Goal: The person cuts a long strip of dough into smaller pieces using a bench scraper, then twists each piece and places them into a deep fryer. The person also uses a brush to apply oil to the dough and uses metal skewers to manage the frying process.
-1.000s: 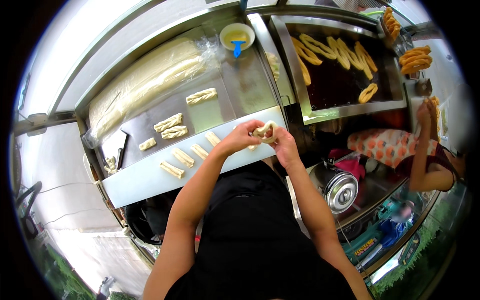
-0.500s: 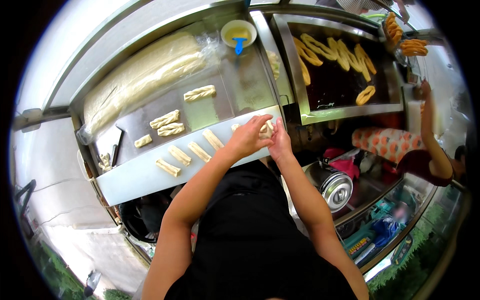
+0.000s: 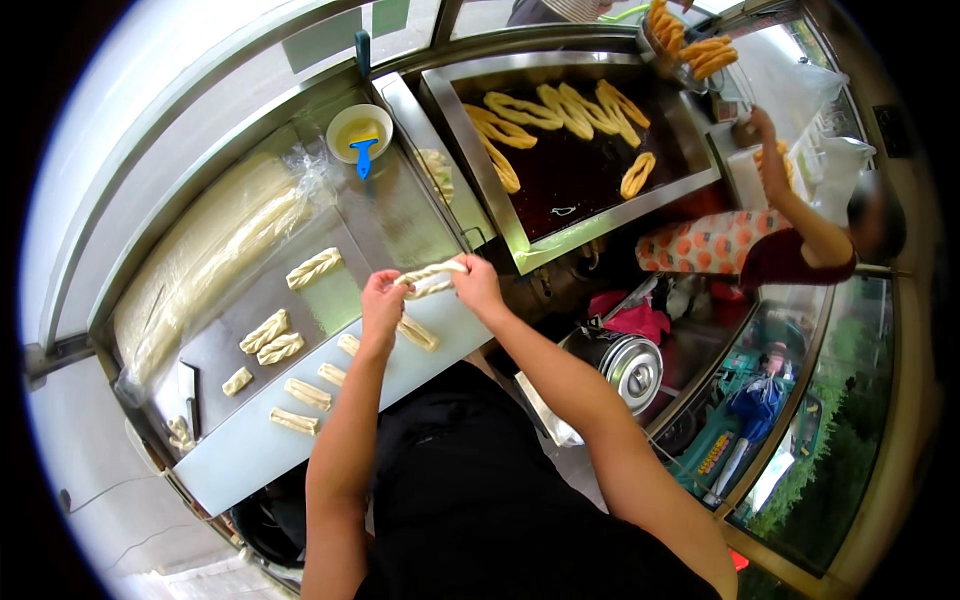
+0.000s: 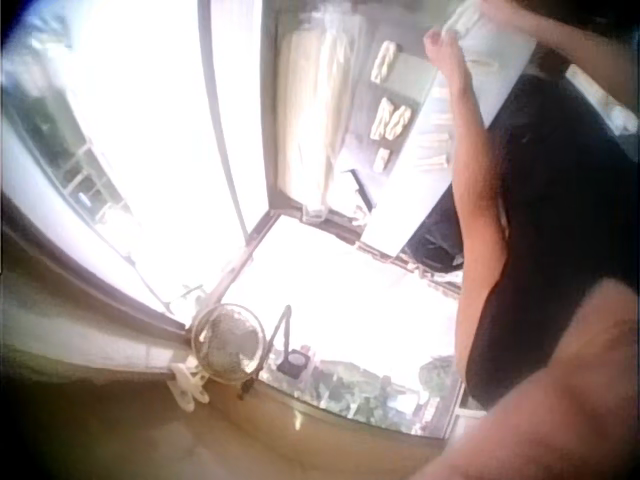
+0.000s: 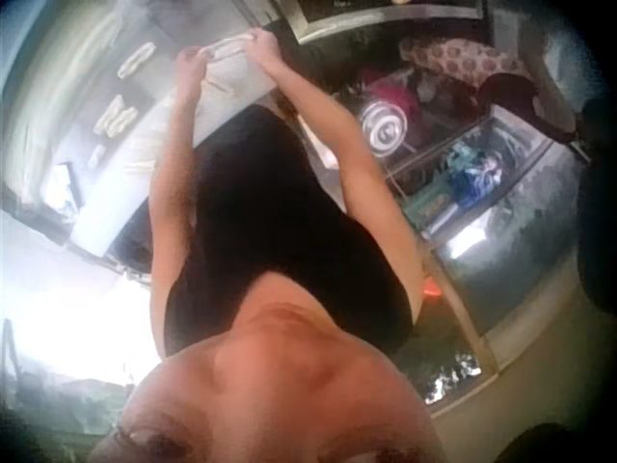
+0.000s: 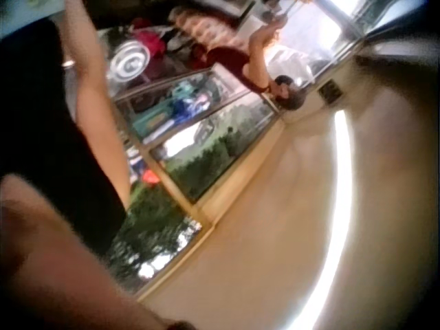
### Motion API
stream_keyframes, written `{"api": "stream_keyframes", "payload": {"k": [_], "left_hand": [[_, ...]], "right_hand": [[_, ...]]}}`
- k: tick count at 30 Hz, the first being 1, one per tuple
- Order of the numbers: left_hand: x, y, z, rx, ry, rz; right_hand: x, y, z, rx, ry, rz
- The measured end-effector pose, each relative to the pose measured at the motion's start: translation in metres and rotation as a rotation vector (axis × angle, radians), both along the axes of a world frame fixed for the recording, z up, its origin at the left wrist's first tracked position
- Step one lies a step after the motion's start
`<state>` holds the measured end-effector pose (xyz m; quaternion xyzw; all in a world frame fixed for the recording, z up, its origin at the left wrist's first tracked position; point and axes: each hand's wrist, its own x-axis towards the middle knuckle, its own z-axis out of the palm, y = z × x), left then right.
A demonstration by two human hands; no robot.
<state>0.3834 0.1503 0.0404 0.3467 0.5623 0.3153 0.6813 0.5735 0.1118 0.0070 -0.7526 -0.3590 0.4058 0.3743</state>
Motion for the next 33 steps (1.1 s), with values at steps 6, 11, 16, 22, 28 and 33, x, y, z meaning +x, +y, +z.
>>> {"api": "stream_keyframes", "payload": {"k": [6,11,16,22,28,33], "left_hand": [[-0.023,0.036,-0.026,0.569,0.556,-0.031],[-0.063,0.010,0.025,0.348,0.780,-0.378],[-0.063,-0.023,0.002,0.615,0.903,-0.535],[-0.025,-0.031,-0.009,0.521,0.792,-0.672],[-0.029,-0.023,0.026,-0.137,-0.077,-0.616],[-0.030,-0.029,0.058,-0.224,-0.416,-0.305]], "right_hand": [[0.014,0.062,0.021,0.037,-0.286,0.214],[0.008,0.022,0.049,0.111,-0.213,0.095],[-0.011,-0.065,0.015,-0.031,-0.076,0.141],[-0.037,-0.088,0.022,-0.097,-0.128,0.328],[-0.029,-0.089,0.035,-0.031,0.273,0.403],[-0.012,-0.087,0.043,-0.275,1.018,0.218]]}}
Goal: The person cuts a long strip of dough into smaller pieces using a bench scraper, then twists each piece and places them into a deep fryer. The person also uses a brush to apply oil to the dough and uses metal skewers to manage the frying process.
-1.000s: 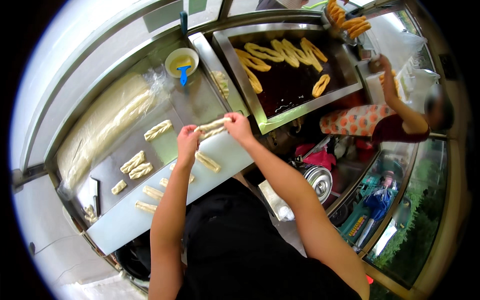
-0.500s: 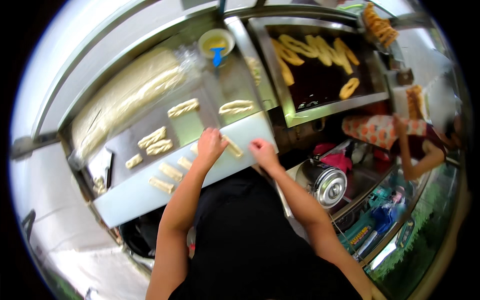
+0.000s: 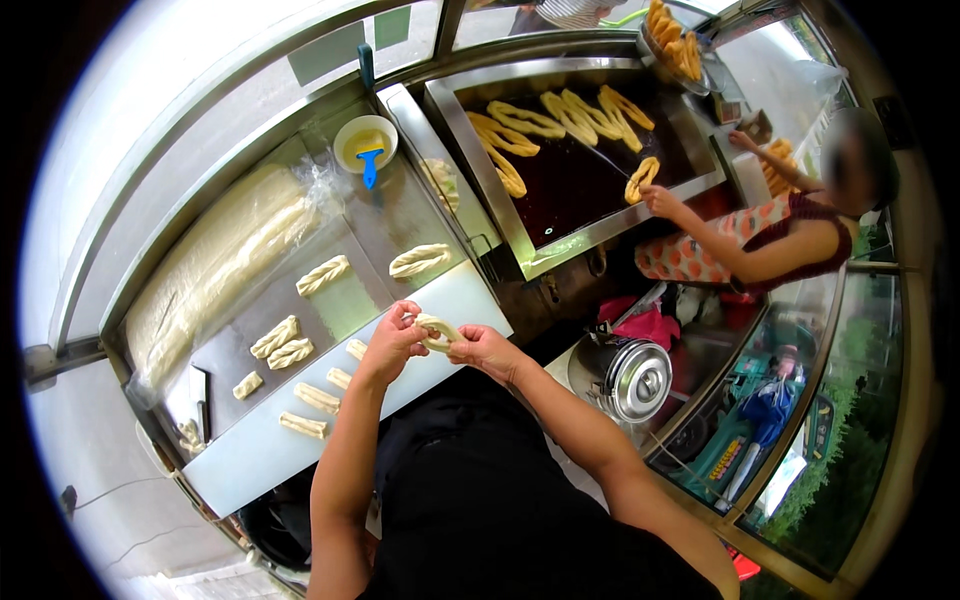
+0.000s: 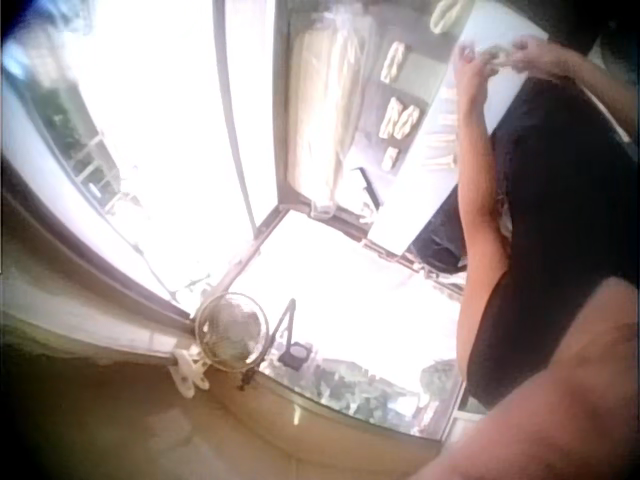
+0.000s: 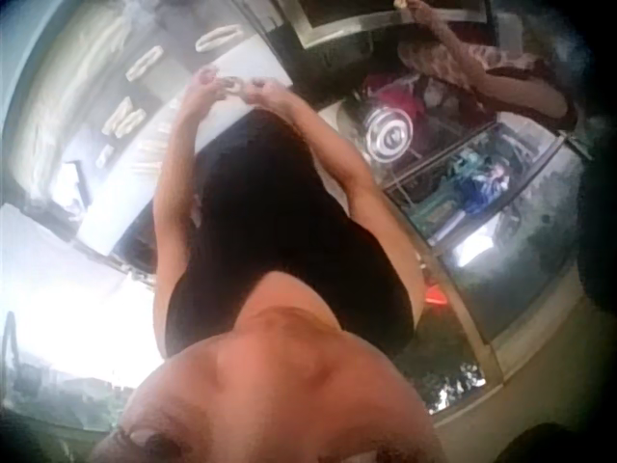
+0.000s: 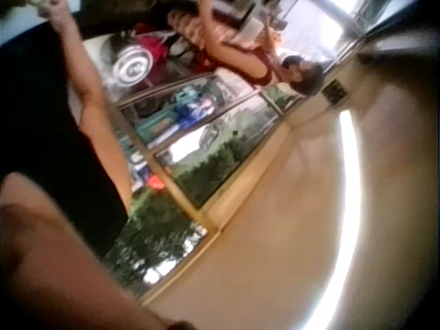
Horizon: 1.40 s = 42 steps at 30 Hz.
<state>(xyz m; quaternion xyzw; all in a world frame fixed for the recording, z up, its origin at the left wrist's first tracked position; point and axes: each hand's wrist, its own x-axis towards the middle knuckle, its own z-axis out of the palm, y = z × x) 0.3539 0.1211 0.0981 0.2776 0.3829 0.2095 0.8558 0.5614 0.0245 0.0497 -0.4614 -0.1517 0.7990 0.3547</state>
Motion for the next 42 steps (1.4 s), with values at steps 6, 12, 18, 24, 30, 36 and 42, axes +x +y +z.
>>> {"api": "stream_keyframes", "payload": {"k": [6,12,18,24,30,36,42], "left_hand": [[0.010,-0.013,-0.012,-0.001,-0.007,0.116],[0.021,-0.017,-0.021,-0.103,0.117,0.343],[0.019,-0.018,-0.030,-0.087,0.286,0.348],[0.024,-0.008,-0.046,0.451,0.674,0.352],[0.045,-0.016,-0.001,0.904,0.574,0.021],[0.031,-0.017,-0.047,0.713,0.747,0.096],[0.012,0.041,-0.057,0.096,0.344,0.358]], "right_hand": [[-0.001,0.017,0.021,0.187,-0.055,-0.385],[0.009,0.026,0.019,0.266,-0.195,-0.222],[-0.005,0.018,0.004,-0.075,-0.203,-0.415],[-0.016,0.029,-0.006,-0.082,-0.382,-0.492],[-0.020,0.043,0.005,-0.116,0.067,-0.528],[-0.026,0.053,0.015,-0.052,-0.226,-0.212],[-0.004,0.107,-0.022,0.094,-0.787,-0.038]]}}
